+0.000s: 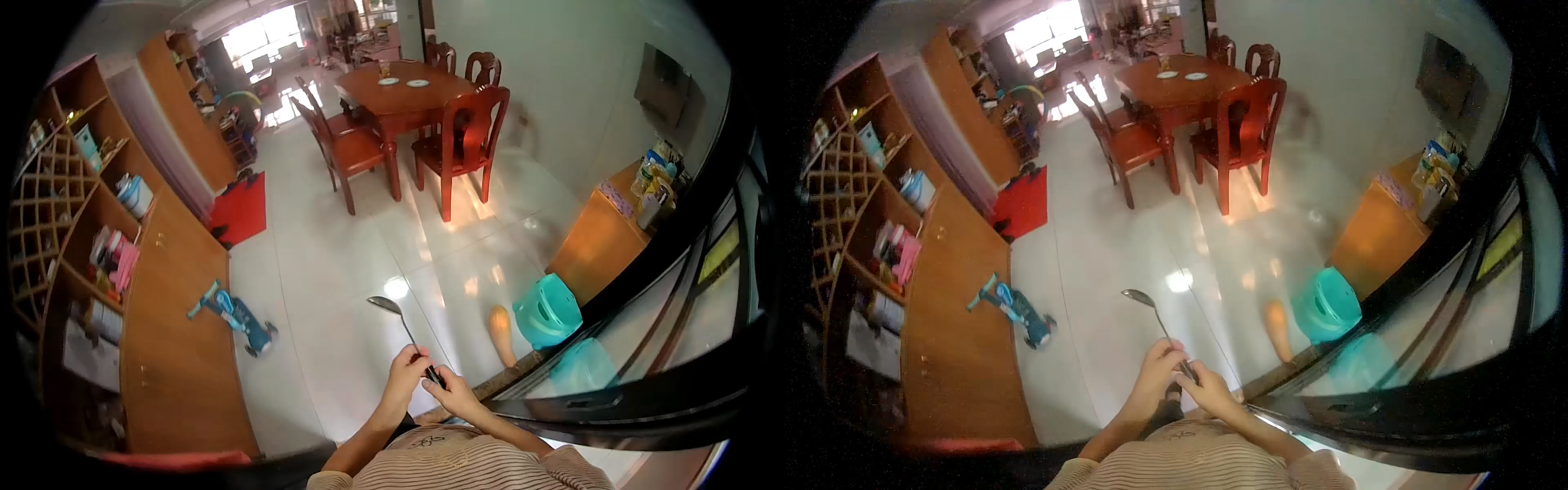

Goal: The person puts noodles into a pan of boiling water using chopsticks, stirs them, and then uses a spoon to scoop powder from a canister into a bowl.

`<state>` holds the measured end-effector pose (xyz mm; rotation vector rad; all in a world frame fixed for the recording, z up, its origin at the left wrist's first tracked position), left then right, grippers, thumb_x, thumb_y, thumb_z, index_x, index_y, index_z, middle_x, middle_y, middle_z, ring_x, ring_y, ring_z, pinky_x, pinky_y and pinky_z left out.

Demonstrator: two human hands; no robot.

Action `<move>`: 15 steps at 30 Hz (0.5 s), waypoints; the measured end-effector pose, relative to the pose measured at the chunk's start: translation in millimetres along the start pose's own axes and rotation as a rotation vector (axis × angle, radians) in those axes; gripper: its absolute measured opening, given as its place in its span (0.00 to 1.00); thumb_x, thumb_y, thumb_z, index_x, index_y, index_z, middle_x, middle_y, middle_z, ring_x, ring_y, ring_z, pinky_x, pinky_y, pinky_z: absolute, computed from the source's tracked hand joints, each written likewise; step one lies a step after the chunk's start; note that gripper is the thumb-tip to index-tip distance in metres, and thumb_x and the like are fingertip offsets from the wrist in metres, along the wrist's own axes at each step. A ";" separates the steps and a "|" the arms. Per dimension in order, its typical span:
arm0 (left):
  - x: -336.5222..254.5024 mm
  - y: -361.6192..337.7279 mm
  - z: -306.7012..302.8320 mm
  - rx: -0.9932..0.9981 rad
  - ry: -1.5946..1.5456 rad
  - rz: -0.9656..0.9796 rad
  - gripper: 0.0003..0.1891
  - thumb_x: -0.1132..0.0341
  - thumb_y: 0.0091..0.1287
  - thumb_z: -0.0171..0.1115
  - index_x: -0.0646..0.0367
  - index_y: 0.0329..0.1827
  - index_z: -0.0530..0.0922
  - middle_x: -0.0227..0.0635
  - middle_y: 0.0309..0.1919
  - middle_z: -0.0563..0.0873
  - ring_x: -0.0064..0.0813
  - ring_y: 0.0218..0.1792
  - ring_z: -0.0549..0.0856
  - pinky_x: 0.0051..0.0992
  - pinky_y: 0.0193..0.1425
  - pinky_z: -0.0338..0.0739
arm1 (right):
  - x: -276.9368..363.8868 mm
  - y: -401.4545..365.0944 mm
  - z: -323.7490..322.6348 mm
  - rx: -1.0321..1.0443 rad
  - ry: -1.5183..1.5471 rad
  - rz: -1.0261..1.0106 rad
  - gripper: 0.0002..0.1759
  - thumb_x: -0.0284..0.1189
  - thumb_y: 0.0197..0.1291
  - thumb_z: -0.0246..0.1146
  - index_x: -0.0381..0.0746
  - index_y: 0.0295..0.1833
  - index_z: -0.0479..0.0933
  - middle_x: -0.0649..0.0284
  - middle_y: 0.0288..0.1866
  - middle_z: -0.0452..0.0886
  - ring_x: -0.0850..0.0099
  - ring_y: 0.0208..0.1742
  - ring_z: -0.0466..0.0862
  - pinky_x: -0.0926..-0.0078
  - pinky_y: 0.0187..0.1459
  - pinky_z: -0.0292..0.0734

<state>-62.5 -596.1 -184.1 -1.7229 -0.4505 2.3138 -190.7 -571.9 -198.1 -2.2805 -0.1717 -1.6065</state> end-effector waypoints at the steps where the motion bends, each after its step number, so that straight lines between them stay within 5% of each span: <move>1: -16.5 15.6 -8.1 0.045 0.047 0.013 0.04 0.75 0.58 0.57 0.62 0.36 0.74 0.30 0.28 0.77 0.20 0.31 0.78 0.21 0.35 0.74 | 14.7 19.9 0.6 -0.038 -0.070 -0.003 0.20 0.43 0.58 0.61 0.36 0.41 0.71 0.62 0.22 0.71 0.72 0.24 0.70 0.73 0.27 0.67; 8: -59.6 154.6 -12.5 0.416 0.233 0.111 0.04 0.74 0.60 0.57 0.61 0.37 0.75 0.28 0.29 0.79 0.17 0.32 0.77 0.18 0.37 0.72 | 46.5 124.7 -21.4 -0.221 -0.156 0.081 0.21 0.42 0.56 0.63 0.35 0.43 0.73 0.55 0.27 0.77 0.65 0.26 0.78 0.69 0.31 0.71; 15: -71.9 259.5 82.2 0.630 0.423 0.177 0.08 0.68 0.63 0.56 0.62 0.40 0.77 0.36 0.32 0.81 0.28 0.31 0.81 0.27 0.36 0.76 | -9.5 201.0 -107.3 -0.574 -0.175 0.165 0.16 0.34 0.51 0.66 0.35 0.41 0.77 0.56 0.33 0.82 0.67 0.32 0.82 0.72 0.36 0.76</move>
Point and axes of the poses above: each hand's wrist, its own y-axis towards the middle knuckle, its own z-axis out of the palm, x = y × z, the point moved 2 cm from there along y, towards the middle knuckle
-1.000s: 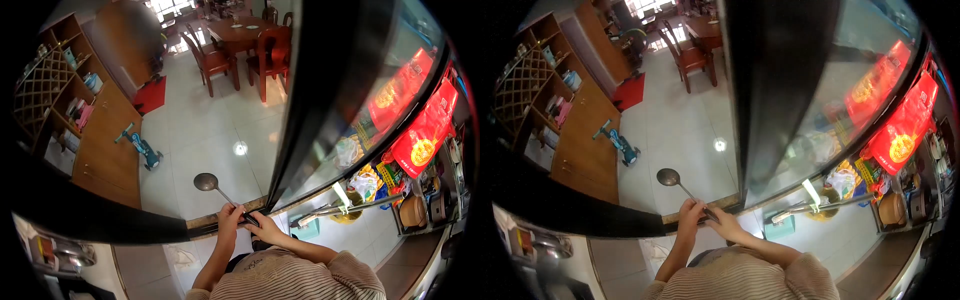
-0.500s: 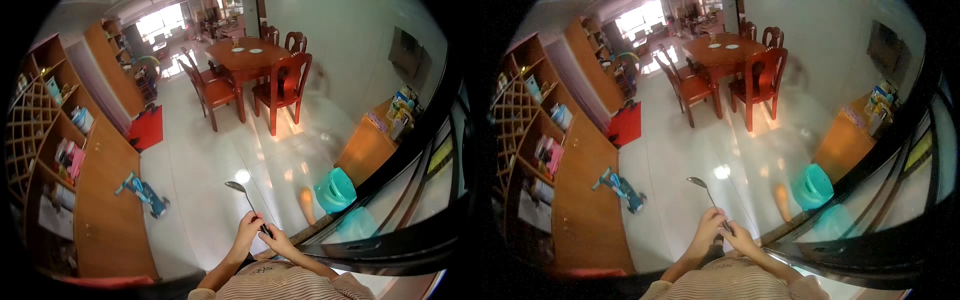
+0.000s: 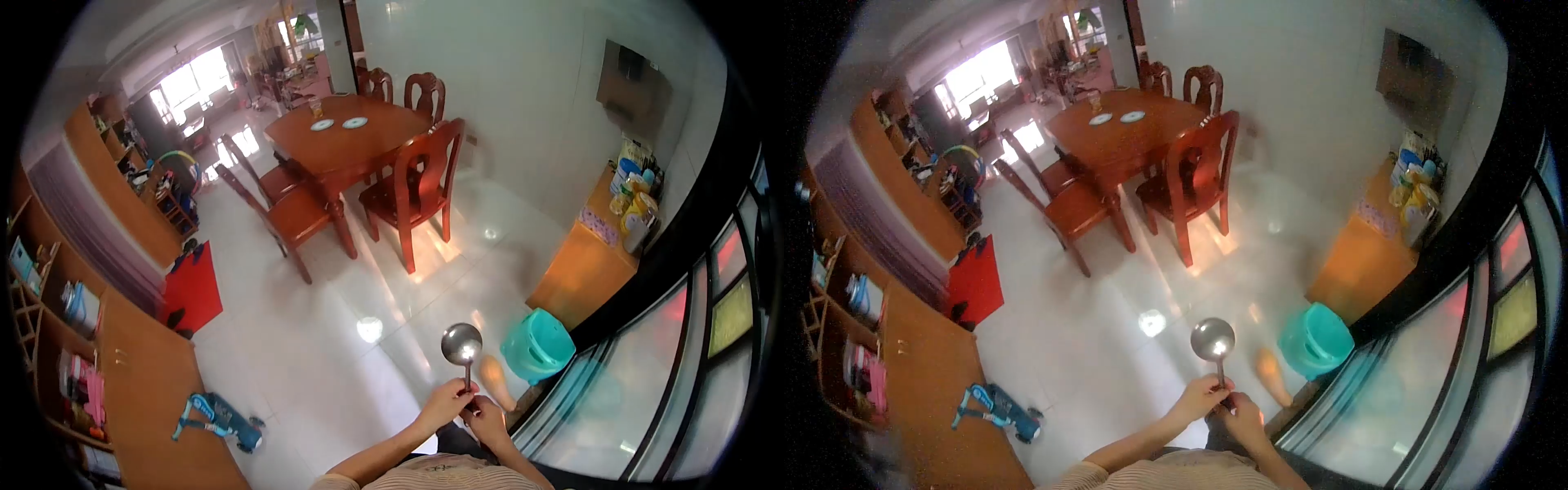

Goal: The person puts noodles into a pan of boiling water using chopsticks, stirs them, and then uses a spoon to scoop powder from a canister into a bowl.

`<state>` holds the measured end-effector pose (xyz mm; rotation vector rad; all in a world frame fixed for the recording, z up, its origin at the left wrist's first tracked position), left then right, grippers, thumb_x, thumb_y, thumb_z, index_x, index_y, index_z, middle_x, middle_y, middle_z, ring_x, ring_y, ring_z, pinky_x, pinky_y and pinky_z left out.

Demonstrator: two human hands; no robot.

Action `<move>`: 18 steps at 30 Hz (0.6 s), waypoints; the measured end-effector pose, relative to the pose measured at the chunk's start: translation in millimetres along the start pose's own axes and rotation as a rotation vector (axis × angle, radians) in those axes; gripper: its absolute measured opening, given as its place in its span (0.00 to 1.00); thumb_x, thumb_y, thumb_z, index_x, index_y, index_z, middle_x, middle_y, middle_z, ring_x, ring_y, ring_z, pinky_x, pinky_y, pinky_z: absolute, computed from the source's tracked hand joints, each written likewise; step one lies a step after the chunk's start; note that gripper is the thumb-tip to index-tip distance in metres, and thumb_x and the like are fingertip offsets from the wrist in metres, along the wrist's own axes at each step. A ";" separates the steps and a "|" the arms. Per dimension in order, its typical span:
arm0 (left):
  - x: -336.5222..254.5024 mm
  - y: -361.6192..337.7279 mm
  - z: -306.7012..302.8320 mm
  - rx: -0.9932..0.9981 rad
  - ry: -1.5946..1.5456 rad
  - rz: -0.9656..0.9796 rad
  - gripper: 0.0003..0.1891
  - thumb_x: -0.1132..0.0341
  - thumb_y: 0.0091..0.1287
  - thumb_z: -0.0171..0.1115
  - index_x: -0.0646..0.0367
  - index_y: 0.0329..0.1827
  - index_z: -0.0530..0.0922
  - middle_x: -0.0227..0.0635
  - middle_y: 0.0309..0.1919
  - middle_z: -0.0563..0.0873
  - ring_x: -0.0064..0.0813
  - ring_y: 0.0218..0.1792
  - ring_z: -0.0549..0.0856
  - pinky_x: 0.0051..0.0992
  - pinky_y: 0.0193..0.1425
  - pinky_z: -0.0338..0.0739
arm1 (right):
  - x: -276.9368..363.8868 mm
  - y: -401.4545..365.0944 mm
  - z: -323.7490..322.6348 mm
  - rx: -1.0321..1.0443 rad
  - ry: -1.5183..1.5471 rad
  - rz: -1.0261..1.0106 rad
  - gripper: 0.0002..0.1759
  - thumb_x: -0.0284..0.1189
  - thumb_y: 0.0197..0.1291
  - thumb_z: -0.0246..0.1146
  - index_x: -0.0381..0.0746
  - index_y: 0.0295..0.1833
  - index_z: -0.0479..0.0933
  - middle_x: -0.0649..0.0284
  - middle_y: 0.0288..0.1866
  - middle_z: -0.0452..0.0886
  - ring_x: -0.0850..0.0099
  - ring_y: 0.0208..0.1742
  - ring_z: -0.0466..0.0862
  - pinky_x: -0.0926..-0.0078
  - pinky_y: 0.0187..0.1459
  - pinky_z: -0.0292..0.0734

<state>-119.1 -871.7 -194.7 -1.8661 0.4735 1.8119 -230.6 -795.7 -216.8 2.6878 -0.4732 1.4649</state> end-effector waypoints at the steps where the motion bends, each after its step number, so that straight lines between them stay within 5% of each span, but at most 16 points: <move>1: 6.8 22.7 -1.5 0.012 0.085 0.029 0.08 0.67 0.63 0.56 0.62 0.39 0.77 0.38 0.32 0.81 0.30 0.31 0.81 0.28 0.36 0.76 | -9.4 23.2 -2.1 0.061 0.076 0.089 0.13 0.30 0.49 0.67 0.35 0.40 0.78 0.56 0.36 0.82 0.65 0.35 0.83 0.71 0.39 0.76; 4: 5.1 103.0 -3.9 0.022 0.281 0.099 0.09 0.65 0.63 0.56 0.61 0.39 0.78 0.41 0.34 0.80 0.37 0.32 0.82 0.31 0.37 0.75 | -18.8 92.0 -20.8 0.069 -0.020 -0.006 0.19 0.40 0.49 0.66 0.38 0.42 0.79 0.54 0.40 0.81 0.58 0.42 0.81 0.64 0.44 0.74; 5: -0.5 126.6 -6.4 0.027 0.309 0.096 0.09 0.65 0.62 0.56 0.61 0.39 0.79 0.41 0.34 0.79 0.39 0.33 0.81 0.31 0.38 0.75 | -20.4 118.8 -25.4 0.058 -0.087 -0.062 0.14 0.30 0.49 0.67 0.36 0.41 0.79 0.54 0.40 0.82 0.58 0.41 0.82 0.67 0.43 0.76; 6: -7.6 149.2 -5.5 0.058 0.338 0.089 0.09 0.64 0.62 0.56 0.60 0.39 0.79 0.42 0.34 0.79 0.40 0.34 0.81 0.32 0.38 0.75 | -5.7 139.1 -40.9 0.027 -0.094 -0.135 0.14 0.31 0.49 0.67 0.36 0.41 0.79 0.53 0.43 0.81 0.57 0.42 0.81 0.66 0.43 0.76; 9: -36.9 219.0 -13.5 0.108 0.236 0.051 0.08 0.69 0.63 0.57 0.62 0.42 0.79 0.39 0.33 0.81 0.30 0.31 0.82 0.26 0.35 0.75 | 23.0 205.6 -78.4 0.008 -0.202 -0.165 0.16 0.36 0.50 0.67 0.37 0.42 0.79 0.53 0.48 0.78 0.56 0.45 0.80 0.63 0.45 0.76; 11: -59.7 250.7 -9.7 0.090 0.265 0.078 0.11 0.72 0.64 0.54 0.64 0.48 0.77 0.34 0.35 0.82 0.21 0.33 0.82 0.21 0.35 0.77 | 30.0 232.4 -96.0 -0.026 -0.186 -0.116 0.12 0.34 0.52 0.63 0.41 0.42 0.78 0.55 0.40 0.78 0.59 0.42 0.80 0.61 0.42 0.75; 18: -75.5 413.5 4.2 0.152 0.185 -0.016 0.10 0.70 0.65 0.56 0.63 0.47 0.78 0.28 0.28 0.80 0.16 0.28 0.75 0.17 0.33 0.72 | -12.7 368.0 -131.9 -0.289 -0.112 -0.093 0.15 0.34 0.52 0.64 0.38 0.44 0.73 0.55 0.38 0.76 0.55 0.37 0.80 0.59 0.36 0.76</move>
Point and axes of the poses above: each hand's wrist, its own y-axis towards the middle knuckle, its own z-axis out of the palm, x = y × z, the point moved 2 cm from there along y, towards the middle knuckle
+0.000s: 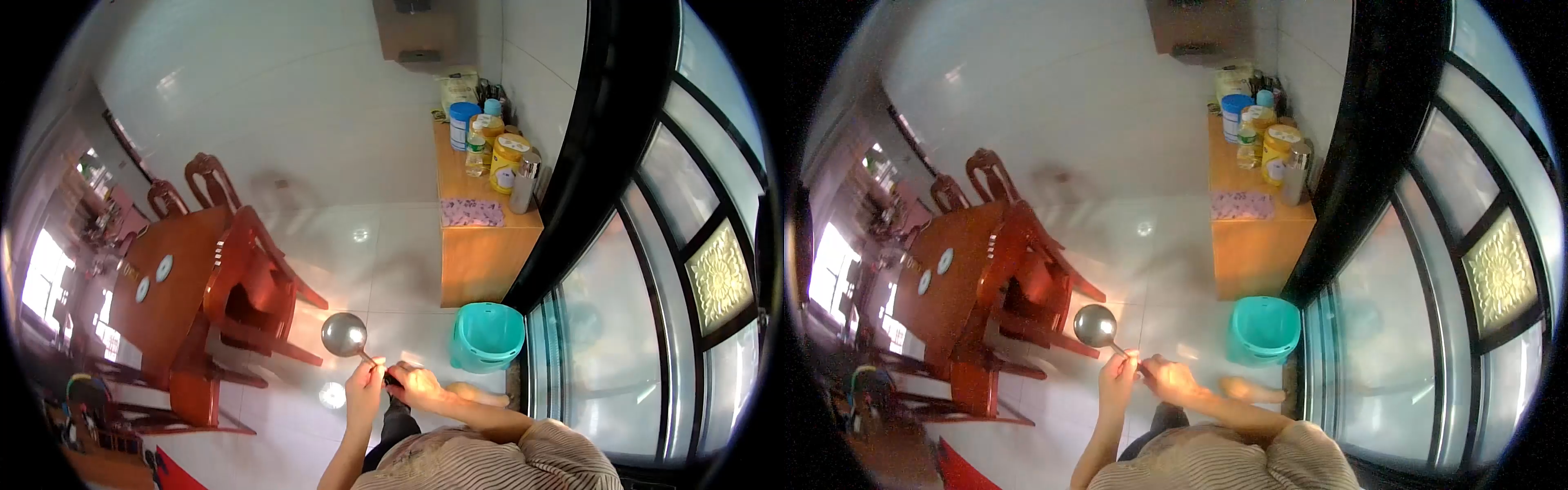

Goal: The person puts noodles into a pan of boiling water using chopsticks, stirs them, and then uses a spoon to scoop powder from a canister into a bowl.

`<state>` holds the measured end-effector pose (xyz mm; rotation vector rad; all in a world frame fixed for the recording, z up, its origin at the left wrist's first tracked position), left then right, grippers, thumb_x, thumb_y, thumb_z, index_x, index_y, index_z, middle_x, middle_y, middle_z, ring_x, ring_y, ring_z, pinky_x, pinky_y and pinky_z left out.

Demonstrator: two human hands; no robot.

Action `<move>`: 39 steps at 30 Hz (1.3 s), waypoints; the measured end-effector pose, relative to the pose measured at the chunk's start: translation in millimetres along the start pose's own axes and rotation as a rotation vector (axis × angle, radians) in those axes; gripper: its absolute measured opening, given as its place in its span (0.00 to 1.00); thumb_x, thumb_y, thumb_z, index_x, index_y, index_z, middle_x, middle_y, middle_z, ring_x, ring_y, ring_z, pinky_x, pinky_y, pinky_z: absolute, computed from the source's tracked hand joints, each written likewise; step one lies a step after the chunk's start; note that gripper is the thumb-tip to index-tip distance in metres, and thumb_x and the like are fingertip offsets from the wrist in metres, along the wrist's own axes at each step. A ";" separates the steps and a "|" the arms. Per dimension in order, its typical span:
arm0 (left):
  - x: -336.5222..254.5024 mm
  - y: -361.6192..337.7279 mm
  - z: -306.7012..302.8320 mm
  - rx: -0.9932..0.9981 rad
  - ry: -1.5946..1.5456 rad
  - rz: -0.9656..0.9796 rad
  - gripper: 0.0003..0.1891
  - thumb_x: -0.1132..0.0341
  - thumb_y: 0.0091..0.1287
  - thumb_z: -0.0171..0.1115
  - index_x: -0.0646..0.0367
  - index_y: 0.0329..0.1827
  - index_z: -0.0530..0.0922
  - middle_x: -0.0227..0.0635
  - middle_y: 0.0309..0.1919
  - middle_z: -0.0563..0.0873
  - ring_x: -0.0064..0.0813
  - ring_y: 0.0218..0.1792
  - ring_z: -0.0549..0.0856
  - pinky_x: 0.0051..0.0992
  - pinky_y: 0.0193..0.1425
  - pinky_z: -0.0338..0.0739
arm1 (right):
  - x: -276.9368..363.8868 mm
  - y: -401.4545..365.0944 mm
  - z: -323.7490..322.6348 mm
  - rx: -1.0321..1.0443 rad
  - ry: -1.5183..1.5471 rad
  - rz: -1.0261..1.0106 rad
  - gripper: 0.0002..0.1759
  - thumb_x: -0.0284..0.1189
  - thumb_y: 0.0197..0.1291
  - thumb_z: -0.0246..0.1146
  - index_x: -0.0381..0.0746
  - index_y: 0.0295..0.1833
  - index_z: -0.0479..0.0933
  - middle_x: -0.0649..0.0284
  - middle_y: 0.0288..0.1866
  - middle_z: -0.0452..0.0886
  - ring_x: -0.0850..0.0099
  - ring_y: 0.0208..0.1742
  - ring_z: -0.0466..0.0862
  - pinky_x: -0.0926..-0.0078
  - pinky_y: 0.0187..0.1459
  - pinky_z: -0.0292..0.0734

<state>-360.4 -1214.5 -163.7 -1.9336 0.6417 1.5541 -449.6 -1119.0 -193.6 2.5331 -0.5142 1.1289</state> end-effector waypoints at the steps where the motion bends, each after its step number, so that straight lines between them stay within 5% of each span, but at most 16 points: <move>1: 1.0 27.8 -0.2 0.042 -0.016 0.055 0.10 0.70 0.65 0.56 0.63 0.46 0.78 0.28 0.28 0.79 0.16 0.29 0.75 0.18 0.34 0.72 | -8.3 22.7 0.4 -0.020 -0.049 0.027 0.14 0.33 0.53 0.63 0.38 0.43 0.73 0.56 0.38 0.76 0.54 0.36 0.79 0.58 0.36 0.76; 15: -113.8 352.8 62.9 0.450 -0.029 0.323 0.11 0.66 0.67 0.56 0.67 0.43 0.78 0.35 0.32 0.84 0.20 0.30 0.79 0.21 0.36 0.74 | -80.3 282.7 -123.8 -0.587 -0.141 0.304 0.13 0.25 0.49 0.58 0.41 0.43 0.75 0.58 0.36 0.77 0.56 0.35 0.80 0.61 0.35 0.76; 20: -137.3 450.7 112.9 0.448 0.142 0.638 0.10 0.66 0.67 0.55 0.65 0.37 0.79 0.39 0.30 0.83 0.27 0.27 0.80 0.25 0.33 0.73 | -127.0 360.0 -171.9 -0.686 0.101 0.304 0.17 0.22 0.51 0.59 0.36 0.49 0.70 0.54 0.36 0.74 0.57 0.31 0.79 0.67 0.34 0.75; 21: -160.7 466.4 122.5 0.424 0.156 0.734 0.08 0.68 0.66 0.55 0.63 0.37 0.79 0.39 0.27 0.82 0.29 0.26 0.79 0.28 0.31 0.71 | -132.8 378.4 -190.3 -0.713 0.084 0.220 0.23 0.20 0.53 0.57 0.34 0.57 0.67 0.55 0.40 0.75 0.68 0.29 0.78 0.73 0.34 0.75; 25: -197.6 562.0 176.6 0.547 0.234 0.505 0.08 0.72 0.66 0.52 0.68 0.40 0.78 0.38 0.39 0.84 0.25 0.41 0.80 0.24 0.46 0.74 | -170.6 441.1 -279.0 -0.865 0.407 0.024 0.26 0.19 0.56 0.57 0.34 0.62 0.63 0.61 0.47 0.75 0.81 0.32 0.74 0.79 0.35 0.74; 26: -213.4 580.2 190.9 0.558 0.217 0.595 0.08 0.73 0.66 0.53 0.67 0.43 0.77 0.40 0.39 0.83 0.29 0.41 0.81 0.25 0.46 0.74 | -166.6 455.0 -311.5 -0.852 0.549 -0.043 0.26 0.19 0.57 0.57 0.34 0.63 0.63 0.64 0.48 0.75 0.84 0.34 0.73 0.82 0.34 0.73; 28: -246.0 612.8 223.9 0.586 0.162 0.780 0.10 0.75 0.65 0.54 0.65 0.48 0.76 0.44 0.38 0.82 0.36 0.41 0.81 0.28 0.46 0.73 | -161.5 485.2 -366.5 -0.788 0.705 -0.190 0.26 0.23 0.58 0.61 0.34 0.62 0.64 0.65 0.46 0.76 0.83 0.35 0.74 0.83 0.35 0.72; 31: -272.6 667.1 276.6 0.612 -0.036 0.915 0.12 0.77 0.64 0.53 0.65 0.51 0.75 0.46 0.43 0.81 0.36 0.45 0.81 0.29 0.48 0.73 | -180.1 519.6 -431.1 -0.741 0.222 -0.149 0.22 0.27 0.57 0.64 0.34 0.56 0.69 0.66 0.42 0.76 0.82 0.37 0.74 0.83 0.37 0.72; 36: -321.4 741.5 362.5 0.635 0.145 1.094 0.12 0.76 0.63 0.55 0.66 0.49 0.75 0.45 0.44 0.81 0.36 0.46 0.80 0.31 0.48 0.73 | -206.0 552.9 -517.5 -0.778 0.058 -0.046 0.10 0.30 0.58 0.63 0.37 0.42 0.73 0.70 0.33 0.76 0.81 0.36 0.74 0.80 0.37 0.71; 37: -330.5 748.3 381.1 0.699 0.051 0.935 0.11 0.75 0.62 0.56 0.66 0.46 0.76 0.48 0.39 0.81 0.39 0.40 0.81 0.31 0.44 0.74 | -218.5 558.7 -531.6 -0.788 0.086 0.013 0.10 0.30 0.58 0.63 0.37 0.42 0.73 0.70 0.33 0.76 0.81 0.36 0.74 0.81 0.36 0.71; 38: -332.1 767.6 410.3 0.670 -0.105 1.097 0.08 0.74 0.62 0.56 0.66 0.43 0.76 0.50 0.32 0.81 0.41 0.31 0.80 0.32 0.37 0.73 | -233.4 564.5 -545.8 -0.798 0.114 0.073 0.10 0.30 0.59 0.62 0.37 0.42 0.72 0.70 0.33 0.75 0.82 0.35 0.73 0.81 0.34 0.71; 39: -338.2 778.6 424.8 0.672 0.058 1.066 0.07 0.73 0.62 0.56 0.67 0.40 0.77 0.50 0.29 0.80 0.43 0.28 0.79 0.33 0.34 0.72 | -247.8 569.0 -556.6 -0.800 0.254 0.144 0.09 0.31 0.60 0.61 0.39 0.43 0.71 0.70 0.33 0.76 0.83 0.35 0.74 0.83 0.31 0.70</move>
Point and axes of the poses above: each hand's wrist, its own y-axis towards the middle knuckle, its own z-axis out of the palm, x = y × z, the point moved 2 cm from there along y, towards the middle knuckle
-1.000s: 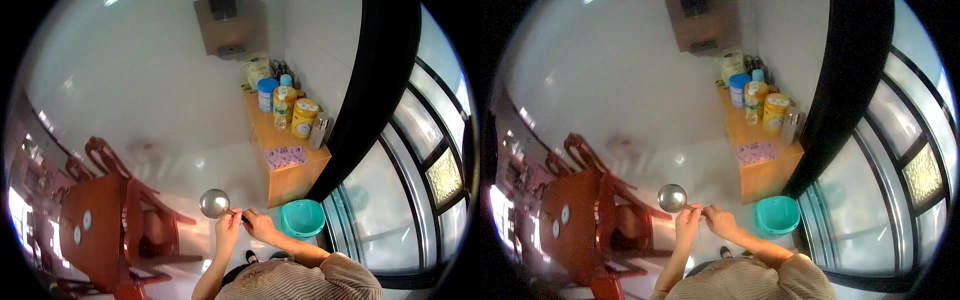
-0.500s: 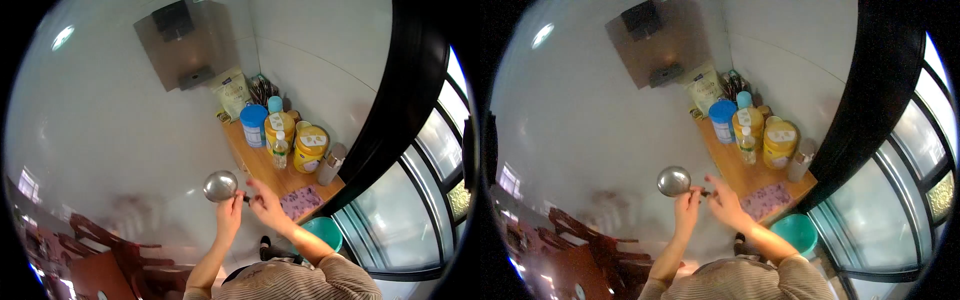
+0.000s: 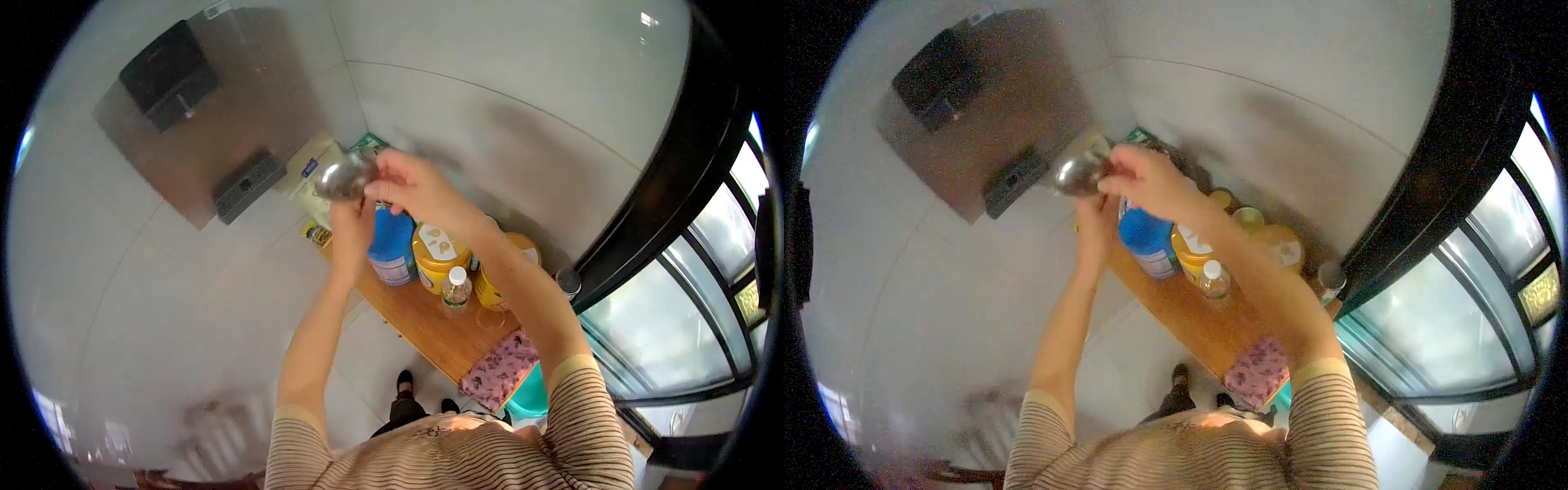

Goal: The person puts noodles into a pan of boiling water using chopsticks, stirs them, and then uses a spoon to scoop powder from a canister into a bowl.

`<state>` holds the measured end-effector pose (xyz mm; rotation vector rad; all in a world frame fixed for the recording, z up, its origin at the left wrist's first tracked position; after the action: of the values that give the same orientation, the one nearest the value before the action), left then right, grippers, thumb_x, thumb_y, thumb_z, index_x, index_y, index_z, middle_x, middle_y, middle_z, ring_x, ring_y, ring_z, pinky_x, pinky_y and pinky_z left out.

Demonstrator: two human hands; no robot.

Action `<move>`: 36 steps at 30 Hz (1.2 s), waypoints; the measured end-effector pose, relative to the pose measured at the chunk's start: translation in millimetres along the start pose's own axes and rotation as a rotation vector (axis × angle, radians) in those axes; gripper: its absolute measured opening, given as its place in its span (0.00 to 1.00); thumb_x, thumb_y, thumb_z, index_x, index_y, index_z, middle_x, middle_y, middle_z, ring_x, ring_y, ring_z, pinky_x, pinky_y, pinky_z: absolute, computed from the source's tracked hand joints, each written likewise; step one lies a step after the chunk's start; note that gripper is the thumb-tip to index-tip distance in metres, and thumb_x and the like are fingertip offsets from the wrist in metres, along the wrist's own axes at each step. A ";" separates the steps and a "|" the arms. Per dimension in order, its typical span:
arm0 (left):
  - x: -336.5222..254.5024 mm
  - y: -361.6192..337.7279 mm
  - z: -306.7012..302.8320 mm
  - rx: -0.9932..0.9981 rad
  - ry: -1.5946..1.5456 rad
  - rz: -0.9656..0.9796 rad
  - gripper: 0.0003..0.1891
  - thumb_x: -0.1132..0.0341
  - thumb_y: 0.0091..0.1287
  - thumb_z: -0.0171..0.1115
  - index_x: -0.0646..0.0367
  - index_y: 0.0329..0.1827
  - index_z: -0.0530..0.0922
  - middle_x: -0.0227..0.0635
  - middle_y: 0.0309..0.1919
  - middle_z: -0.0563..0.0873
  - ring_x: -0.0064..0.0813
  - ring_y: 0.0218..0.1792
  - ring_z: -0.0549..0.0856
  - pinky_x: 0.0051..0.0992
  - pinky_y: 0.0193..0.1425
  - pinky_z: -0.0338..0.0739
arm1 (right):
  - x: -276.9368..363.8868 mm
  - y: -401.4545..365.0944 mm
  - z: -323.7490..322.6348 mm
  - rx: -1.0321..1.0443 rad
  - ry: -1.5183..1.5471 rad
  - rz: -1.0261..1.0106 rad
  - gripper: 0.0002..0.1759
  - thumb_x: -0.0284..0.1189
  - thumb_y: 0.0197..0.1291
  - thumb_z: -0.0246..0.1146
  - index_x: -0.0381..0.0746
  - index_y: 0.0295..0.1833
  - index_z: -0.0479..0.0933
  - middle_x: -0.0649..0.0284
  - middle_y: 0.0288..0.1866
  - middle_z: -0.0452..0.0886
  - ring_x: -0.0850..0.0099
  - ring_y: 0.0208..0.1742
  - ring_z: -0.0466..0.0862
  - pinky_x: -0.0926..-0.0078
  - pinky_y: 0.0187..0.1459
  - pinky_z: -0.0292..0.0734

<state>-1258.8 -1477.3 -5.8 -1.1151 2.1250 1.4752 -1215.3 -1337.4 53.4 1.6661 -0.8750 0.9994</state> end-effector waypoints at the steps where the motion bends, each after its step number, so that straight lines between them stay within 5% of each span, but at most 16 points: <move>1: 9.7 14.2 3.9 0.077 0.112 -0.073 0.06 0.73 0.62 0.56 0.67 0.37 0.77 0.51 0.26 0.80 0.44 0.26 0.78 0.34 0.32 0.71 | -7.0 11.6 -4.6 -0.024 0.095 -0.009 0.09 0.32 0.61 0.59 0.39 0.42 0.71 0.69 0.34 0.77 0.82 0.34 0.75 0.83 0.30 0.71; 2: 21.1 27.5 13.2 0.003 -0.094 -0.003 0.08 0.71 0.62 0.57 0.69 0.33 0.77 0.53 0.24 0.79 0.47 0.25 0.78 0.35 0.30 0.70 | -19.5 25.6 -9.7 -0.050 0.051 0.037 0.09 0.32 0.61 0.60 0.38 0.42 0.71 0.68 0.35 0.78 0.82 0.35 0.76 0.83 0.30 0.72; 6: 82.6 67.4 43.8 0.087 -0.086 0.119 0.07 0.70 0.60 0.58 0.68 0.31 0.78 0.55 0.25 0.79 0.50 0.27 0.80 0.37 0.32 0.72 | -61.0 67.2 -24.4 -0.187 0.060 0.205 0.12 0.33 0.59 0.61 0.37 0.44 0.72 0.66 0.35 0.78 0.80 0.33 0.79 0.84 0.27 0.73; 13: 177.0 89.6 90.6 0.462 0.066 -0.059 0.14 0.60 0.58 0.61 0.65 0.32 0.81 0.53 0.26 0.81 0.51 0.32 0.82 0.37 0.36 0.75 | -151.0 103.0 -34.9 -0.462 0.181 0.531 0.24 0.35 0.58 0.62 0.35 0.56 0.68 0.58 0.41 0.79 0.76 0.28 0.81 0.82 0.21 0.74; 14: 209.1 87.6 110.6 0.509 -0.138 -0.242 0.17 0.57 0.57 0.61 0.65 0.33 0.81 0.53 0.26 0.82 0.47 0.32 0.83 0.35 0.38 0.76 | -158.0 103.3 -35.0 -0.523 0.113 0.562 0.29 0.35 0.58 0.62 0.35 0.62 0.63 0.55 0.45 0.78 0.73 0.28 0.81 0.75 0.23 0.76; 16: 252.0 87.4 129.5 0.589 -0.148 -0.271 0.15 0.60 0.57 0.62 0.67 0.35 0.82 0.46 0.27 0.85 0.40 0.29 0.84 0.35 0.37 0.77 | -162.7 103.3 -33.8 -0.543 -0.030 0.477 0.30 0.35 0.58 0.61 0.35 0.63 0.63 0.56 0.47 0.78 0.72 0.29 0.82 0.72 0.26 0.77; 17: 190.8 94.6 99.4 0.570 -0.254 -0.421 0.13 0.64 0.57 0.63 0.68 0.38 0.81 0.39 0.27 0.85 0.31 0.26 0.82 0.32 0.33 0.76 | -161.7 97.8 -36.8 -0.579 -0.107 0.443 0.30 0.35 0.58 0.61 0.35 0.63 0.63 0.56 0.48 0.78 0.72 0.30 0.82 0.70 0.28 0.78; 18: 221.7 94.3 115.7 0.486 -0.256 -0.242 0.12 0.68 0.56 0.65 0.67 0.40 0.79 0.36 0.28 0.83 0.24 0.26 0.79 0.27 0.29 0.75 | -159.7 92.9 -36.8 -0.615 -0.216 0.338 0.28 0.34 0.57 0.61 0.36 0.62 0.64 0.55 0.48 0.79 0.69 0.34 0.82 0.67 0.33 0.78; 19: 230.3 95.9 119.0 0.557 -0.387 -0.523 0.12 0.66 0.59 0.64 0.68 0.39 0.78 0.38 0.27 0.82 0.23 0.26 0.80 0.23 0.28 0.74 | -154.8 85.5 -32.5 -0.654 -0.344 0.233 0.25 0.33 0.56 0.60 0.36 0.59 0.67 0.54 0.49 0.78 0.65 0.39 0.81 0.66 0.39 0.77; 21: 217.1 88.3 118.4 0.446 -0.508 -0.589 0.14 0.62 0.66 0.58 0.68 0.37 0.78 0.39 0.27 0.82 0.21 0.28 0.81 0.23 0.28 0.75 | -142.2 70.0 -22.7 -0.644 -0.374 0.234 0.18 0.32 0.54 0.59 0.37 0.50 0.74 0.51 0.48 0.78 0.56 0.49 0.78 0.62 0.51 0.72; 23: 232.3 93.7 121.4 0.493 0.158 -0.034 0.16 0.60 0.65 0.57 0.69 0.35 0.79 0.47 0.28 0.83 0.39 0.30 0.82 0.35 0.34 0.75 | -140.9 51.5 -10.3 -0.741 -0.509 0.064 0.14 0.31 0.54 0.59 0.37 0.45 0.75 0.53 0.43 0.78 0.55 0.45 0.78 0.62 0.47 0.73; 25: 243.2 85.6 125.2 0.691 0.192 0.118 0.14 0.63 0.61 0.58 0.68 0.39 0.79 0.48 0.33 0.84 0.44 0.35 0.81 0.37 0.39 0.74 | -122.2 17.4 1.5 -0.781 -0.498 0.045 0.13 0.32 0.55 0.59 0.37 0.45 0.75 0.55 0.41 0.78 0.56 0.44 0.78 0.62 0.44 0.74; 27: 272.2 84.6 139.8 0.866 -0.083 -0.165 0.12 0.68 0.57 0.59 0.66 0.42 0.77 0.43 0.38 0.83 0.42 0.39 0.81 0.37 0.41 0.75 | -70.4 -42.5 3.0 -0.745 -0.450 0.144 0.13 0.33 0.57 0.59 0.38 0.45 0.76 0.56 0.40 0.78 0.58 0.42 0.79 0.63 0.43 0.74; 30: 257.4 92.1 128.3 0.846 -0.496 -0.655 0.08 0.68 0.61 0.55 0.64 0.38 0.75 0.41 0.35 0.79 0.38 0.36 0.79 0.37 0.41 0.76 | -47.0 -138.6 -3.5 -0.802 -0.471 0.191 0.12 0.33 0.58 0.59 0.39 0.45 0.76 0.57 0.41 0.78 0.58 0.41 0.79 0.64 0.42 0.74; 33: 245.2 96.1 109.0 0.771 -0.810 -0.908 0.07 0.68 0.65 0.51 0.62 0.34 0.73 0.39 0.32 0.75 0.33 0.33 0.77 0.37 0.41 0.77 | -23.1 -268.6 8.7 -0.973 -0.598 0.293 0.11 0.32 0.60 0.58 0.39 0.46 0.76 0.57 0.43 0.79 0.60 0.44 0.80 0.67 0.44 0.74; 36: 130.8 55.9 78.5 0.384 -0.423 -0.418 0.07 0.67 0.65 0.50 0.62 0.38 0.72 0.40 0.33 0.75 0.32 0.34 0.76 0.35 0.42 0.75 | 7.0 -410.7 35.3 -1.232 -0.441 0.464 0.10 0.29 0.59 0.58 0.38 0.46 0.77 0.60 0.41 0.81 0.68 0.41 0.81 0.73 0.43 0.75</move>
<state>-1397.5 -1452.2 -86.6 -0.9284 1.6601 0.9562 -839.8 -1259.7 -98.1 0.5967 -1.7475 0.1764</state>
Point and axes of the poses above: each hand's wrist, its own y-axis towards the middle knuckle, its own z-axis out of the palm, x = y × z, the point moved 2 cm from there along y, towards the middle knuckle
